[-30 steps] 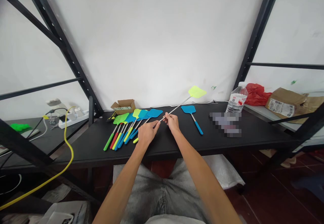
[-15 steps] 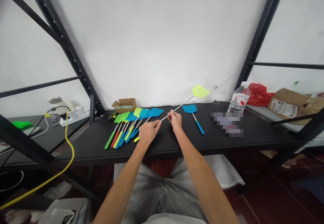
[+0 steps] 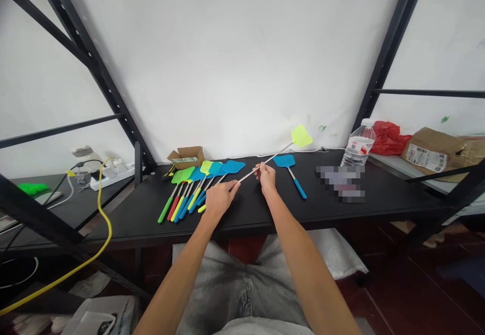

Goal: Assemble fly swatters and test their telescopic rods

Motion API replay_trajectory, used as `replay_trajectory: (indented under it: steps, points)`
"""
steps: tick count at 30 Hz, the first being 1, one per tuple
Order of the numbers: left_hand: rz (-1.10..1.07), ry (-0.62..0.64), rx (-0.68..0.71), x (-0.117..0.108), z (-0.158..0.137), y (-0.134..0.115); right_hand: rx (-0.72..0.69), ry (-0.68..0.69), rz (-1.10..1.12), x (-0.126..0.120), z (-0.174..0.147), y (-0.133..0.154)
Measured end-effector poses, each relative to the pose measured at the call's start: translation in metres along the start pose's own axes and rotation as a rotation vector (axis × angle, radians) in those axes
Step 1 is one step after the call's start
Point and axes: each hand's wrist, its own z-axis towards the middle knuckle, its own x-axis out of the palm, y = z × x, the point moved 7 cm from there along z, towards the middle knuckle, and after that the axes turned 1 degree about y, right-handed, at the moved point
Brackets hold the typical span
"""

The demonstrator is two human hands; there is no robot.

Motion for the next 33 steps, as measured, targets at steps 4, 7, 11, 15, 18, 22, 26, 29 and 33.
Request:
replay_trajectory:
  steps: [4,7,11,15,18,22,26,29,33]
  points:
    - [0.032,-0.013,0.038,-0.004,-0.002,0.005,0.001,-0.007,0.018,-0.001,0.000,0.002]
    - [0.052,-0.007,0.052,-0.007,-0.007,0.011,0.010,-0.015,0.053,-0.002,-0.001,0.002]
    - [0.092,-0.008,0.062,-0.014,-0.013,0.017,0.022,-0.027,0.095,-0.001,-0.001,0.003]
    - [0.157,-0.015,0.048,-0.025,-0.026,0.030,0.036,-0.027,0.099,-0.002,0.000,0.005]
    - [0.185,-0.015,0.030,-0.033,-0.040,0.047,0.059,-0.088,0.142,-0.011,0.003,0.007]
    - [0.165,-0.015,0.065,-0.041,-0.053,0.064,0.062,-0.072,0.138,-0.013,0.006,0.008]
    - [0.177,-0.019,0.047,-0.047,-0.056,0.078,0.060,-0.088,0.133,-0.016,0.007,0.008]
    - [0.198,-0.031,0.030,-0.053,-0.060,0.095,0.072,-0.126,0.192,-0.019,0.008,0.007]
    - [0.227,-0.056,0.046,-0.062,-0.071,0.123,0.092,-0.113,0.202,-0.017,0.008,0.007]
